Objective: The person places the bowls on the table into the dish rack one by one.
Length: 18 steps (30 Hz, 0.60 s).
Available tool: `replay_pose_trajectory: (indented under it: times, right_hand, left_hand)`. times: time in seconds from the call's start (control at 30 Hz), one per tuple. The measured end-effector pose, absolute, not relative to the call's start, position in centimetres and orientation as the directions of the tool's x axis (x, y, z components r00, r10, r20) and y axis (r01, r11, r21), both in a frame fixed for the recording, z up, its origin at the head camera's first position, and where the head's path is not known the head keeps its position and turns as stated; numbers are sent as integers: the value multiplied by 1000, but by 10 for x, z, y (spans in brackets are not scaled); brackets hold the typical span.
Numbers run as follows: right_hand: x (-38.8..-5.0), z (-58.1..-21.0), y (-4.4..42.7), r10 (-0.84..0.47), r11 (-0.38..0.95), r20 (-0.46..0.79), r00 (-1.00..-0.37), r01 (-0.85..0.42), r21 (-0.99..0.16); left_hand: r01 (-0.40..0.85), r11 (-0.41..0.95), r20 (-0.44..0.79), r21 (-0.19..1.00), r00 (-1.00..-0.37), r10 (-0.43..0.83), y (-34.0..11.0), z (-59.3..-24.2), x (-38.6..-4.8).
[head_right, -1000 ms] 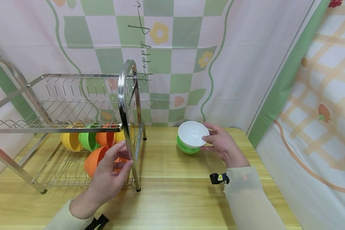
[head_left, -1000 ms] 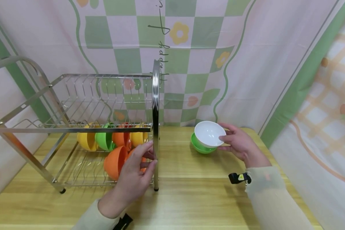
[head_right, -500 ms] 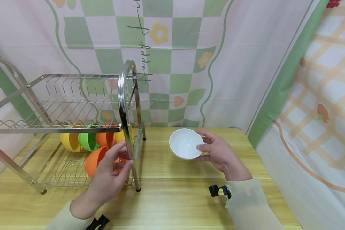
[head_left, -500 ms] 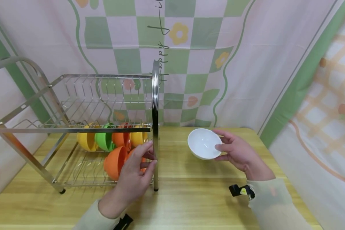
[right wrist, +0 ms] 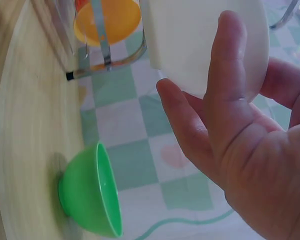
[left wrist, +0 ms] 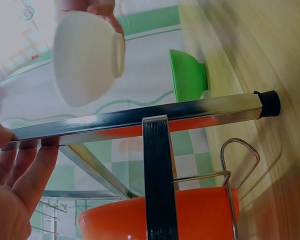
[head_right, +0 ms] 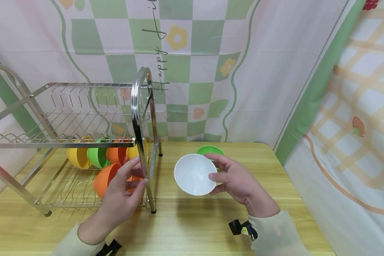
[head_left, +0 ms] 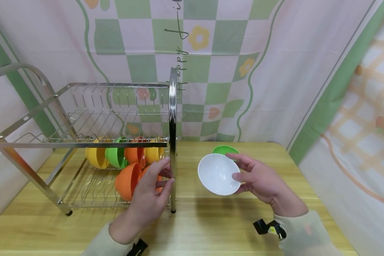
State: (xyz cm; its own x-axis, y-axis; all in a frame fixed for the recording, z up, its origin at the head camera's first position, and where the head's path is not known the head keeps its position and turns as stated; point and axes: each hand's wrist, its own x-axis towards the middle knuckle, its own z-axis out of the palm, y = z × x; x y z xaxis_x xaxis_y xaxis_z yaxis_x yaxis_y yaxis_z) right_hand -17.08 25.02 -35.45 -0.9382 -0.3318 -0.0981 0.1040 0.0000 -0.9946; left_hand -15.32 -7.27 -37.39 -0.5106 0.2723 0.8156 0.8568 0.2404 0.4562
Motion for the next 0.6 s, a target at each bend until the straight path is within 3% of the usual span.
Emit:
replay_pose_trajectory:
  times: [0.6]
  right_hand:
    - [-140,-343,229,-460,-32,-6,-888,23,-999]
  left_hand:
    - [857,240,822,456,-509,255,-73,-375,-153]
